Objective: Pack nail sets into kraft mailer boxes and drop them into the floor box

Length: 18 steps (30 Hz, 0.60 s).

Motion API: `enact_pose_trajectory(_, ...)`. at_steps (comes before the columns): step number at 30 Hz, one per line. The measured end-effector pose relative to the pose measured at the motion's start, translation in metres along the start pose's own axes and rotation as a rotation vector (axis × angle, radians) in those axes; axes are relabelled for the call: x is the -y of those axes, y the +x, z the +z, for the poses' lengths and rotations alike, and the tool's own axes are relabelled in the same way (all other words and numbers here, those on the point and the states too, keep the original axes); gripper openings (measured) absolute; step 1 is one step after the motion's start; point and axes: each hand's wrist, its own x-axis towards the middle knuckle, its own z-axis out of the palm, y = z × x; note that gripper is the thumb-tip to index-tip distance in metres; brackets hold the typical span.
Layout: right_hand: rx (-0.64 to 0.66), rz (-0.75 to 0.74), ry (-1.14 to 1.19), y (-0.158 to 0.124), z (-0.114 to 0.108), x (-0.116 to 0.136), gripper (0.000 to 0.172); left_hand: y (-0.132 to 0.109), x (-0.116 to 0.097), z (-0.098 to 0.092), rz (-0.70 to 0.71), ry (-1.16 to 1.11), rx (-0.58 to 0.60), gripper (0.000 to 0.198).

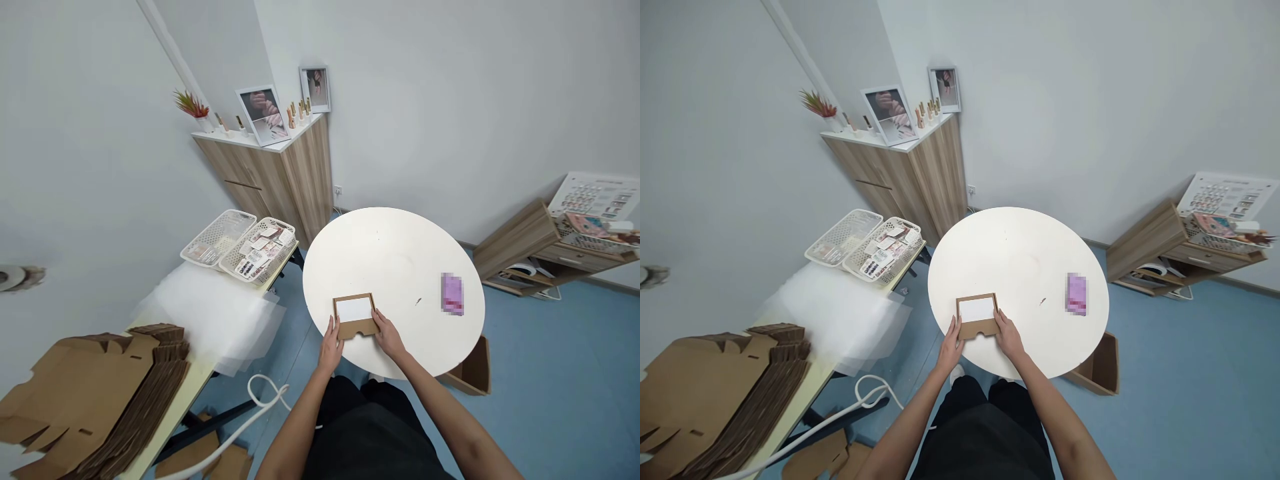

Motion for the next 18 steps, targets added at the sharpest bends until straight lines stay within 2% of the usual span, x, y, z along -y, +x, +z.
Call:
enact_pose_trajectory(5,-0.009,-0.024,0.088,-0.004,0.007,-0.003,0.072,0.001,0.006,0.002,0.014,-0.063,0.036,0.072)
enact_pose_trajectory(9,0.016,0.018,0.255,0.0,-0.005,0.003,0.067,0.007,0.002,-0.009,-0.002,-0.16,0.018,0.065)
enact_pose_trajectory(14,-0.002,0.049,0.468,0.014,-0.034,0.014,0.054,0.022,-0.025,-0.039,-0.186,-0.256,-0.026,0.054)
enact_pose_trajectory(18,0.022,0.056,0.533,0.033,-0.057,0.021,0.048,0.043,-0.052,-0.065,-0.233,-0.169,-0.079,0.043)
